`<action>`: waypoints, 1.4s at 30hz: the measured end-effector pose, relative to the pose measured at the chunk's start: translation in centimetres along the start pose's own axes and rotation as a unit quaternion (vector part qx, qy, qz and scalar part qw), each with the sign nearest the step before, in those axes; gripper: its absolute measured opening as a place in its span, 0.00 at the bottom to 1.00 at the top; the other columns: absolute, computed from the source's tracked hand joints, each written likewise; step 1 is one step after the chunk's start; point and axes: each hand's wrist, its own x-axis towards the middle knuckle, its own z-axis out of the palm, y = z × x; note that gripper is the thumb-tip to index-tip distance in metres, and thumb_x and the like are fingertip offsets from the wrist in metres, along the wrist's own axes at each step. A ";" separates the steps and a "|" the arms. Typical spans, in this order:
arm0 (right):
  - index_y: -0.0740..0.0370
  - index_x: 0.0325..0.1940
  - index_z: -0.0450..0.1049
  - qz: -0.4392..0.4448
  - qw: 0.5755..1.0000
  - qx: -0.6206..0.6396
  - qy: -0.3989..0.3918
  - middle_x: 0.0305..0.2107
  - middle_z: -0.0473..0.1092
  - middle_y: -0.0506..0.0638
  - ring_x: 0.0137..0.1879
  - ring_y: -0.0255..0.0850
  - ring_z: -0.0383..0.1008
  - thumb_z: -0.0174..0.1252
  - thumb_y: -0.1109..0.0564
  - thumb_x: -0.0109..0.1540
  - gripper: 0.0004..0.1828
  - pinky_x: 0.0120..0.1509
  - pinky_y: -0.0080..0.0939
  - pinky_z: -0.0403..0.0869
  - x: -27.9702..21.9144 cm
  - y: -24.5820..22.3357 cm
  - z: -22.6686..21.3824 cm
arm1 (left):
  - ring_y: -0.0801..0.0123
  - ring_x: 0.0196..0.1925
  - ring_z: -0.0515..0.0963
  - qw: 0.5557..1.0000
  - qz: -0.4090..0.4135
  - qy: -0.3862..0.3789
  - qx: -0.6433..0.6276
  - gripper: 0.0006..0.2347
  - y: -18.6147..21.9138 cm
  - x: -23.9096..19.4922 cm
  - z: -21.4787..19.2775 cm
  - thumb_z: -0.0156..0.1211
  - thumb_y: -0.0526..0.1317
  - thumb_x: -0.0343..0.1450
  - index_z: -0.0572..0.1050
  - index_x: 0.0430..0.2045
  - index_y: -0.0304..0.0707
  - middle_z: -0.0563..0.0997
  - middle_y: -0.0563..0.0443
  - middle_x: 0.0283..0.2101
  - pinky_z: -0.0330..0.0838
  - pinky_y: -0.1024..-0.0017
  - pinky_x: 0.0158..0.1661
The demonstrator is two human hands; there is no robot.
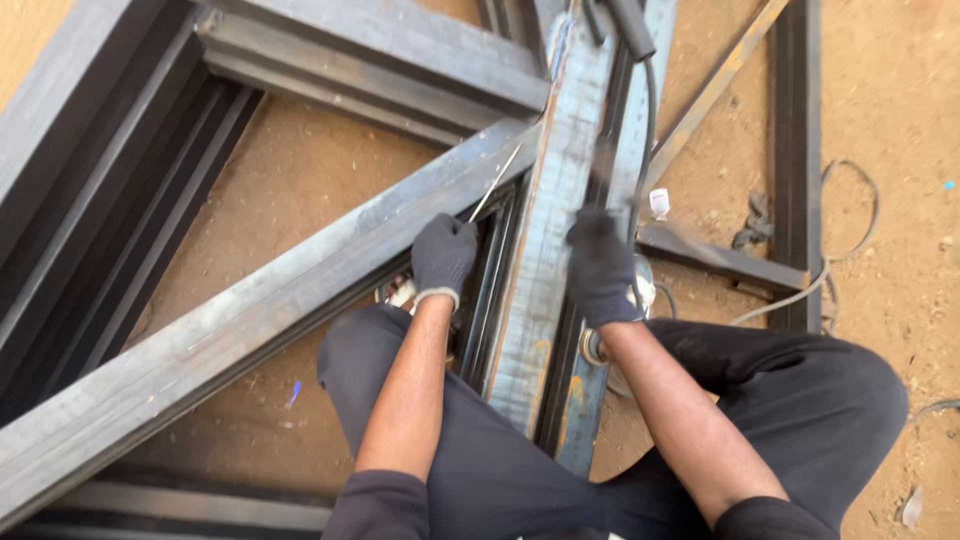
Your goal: The person welds metal beams together. The person uses a welding tool to join the beams, then uses a hammer and a rod to clean or adjust the weld before continuing to weld.
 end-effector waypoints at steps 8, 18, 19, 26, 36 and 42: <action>0.63 0.41 0.71 0.034 0.993 0.091 0.072 0.23 0.72 0.59 0.29 0.53 0.75 0.54 0.46 0.74 0.17 0.36 0.54 0.72 -1.5 0.3 -2.1 | 0.36 0.43 0.80 0.999 0.023 0.037 0.029 0.14 -1.1 -0.7 0.7 0.59 0.48 0.70 0.80 0.27 0.33 0.81 0.30 0.35 0.72 0.49 0.45; 0.66 0.36 0.70 0.013 0.999 0.049 0.017 0.20 0.69 0.59 0.26 0.49 0.70 0.58 0.47 0.73 0.20 0.34 0.54 0.69 1.7 2.4 -0.9 | 0.37 0.41 0.80 0.998 0.004 0.010 0.056 0.13 0.5 -1.2 -1.9 0.58 0.47 0.70 0.78 0.29 0.34 0.82 0.31 0.34 0.72 0.46 0.45; 0.65 0.36 0.69 0.013 0.996 0.063 0.060 0.20 0.69 0.59 0.27 0.49 0.71 0.56 0.47 0.74 0.21 0.34 0.55 0.69 0.8 2.8 -1.3 | 0.36 0.42 0.80 0.998 0.016 0.010 0.065 0.13 0.8 -1.2 -1.5 0.58 0.47 0.71 0.77 0.30 0.33 0.82 0.31 0.34 0.72 0.46 0.45; 0.62 0.39 0.70 0.046 0.985 -0.119 -0.115 0.22 0.73 0.60 0.29 0.57 0.76 0.54 0.47 0.72 0.16 0.35 0.57 0.74 1.1 1.4 -1.0 | 0.37 0.41 0.81 0.996 0.018 -0.003 0.085 0.13 1.4 -1.7 -1.4 0.58 0.47 0.70 0.76 0.30 0.33 0.82 0.31 0.34 0.72 0.47 0.44; 0.62 0.41 0.71 0.011 0.998 -0.059 -0.036 0.24 0.74 0.61 0.30 0.56 0.78 0.51 0.43 0.70 0.18 0.33 0.54 0.74 1.5 1.2 -1.3 | 0.35 0.41 0.80 0.993 0.026 -0.001 0.118 0.13 0.7 -0.7 -0.8 0.59 0.47 0.69 0.77 0.31 0.34 0.81 0.30 0.34 0.72 0.45 0.44; 0.63 0.41 0.70 -0.037 0.989 -0.125 -0.074 0.25 0.75 0.61 0.31 0.58 0.77 0.53 0.43 0.72 0.19 0.36 0.57 0.73 1.8 2.3 -0.4 | 0.36 0.43 0.80 0.993 0.019 -0.004 0.118 0.13 0.0 -0.5 -0.7 0.58 0.48 0.70 0.76 0.31 0.35 0.82 0.31 0.35 0.72 0.46 0.44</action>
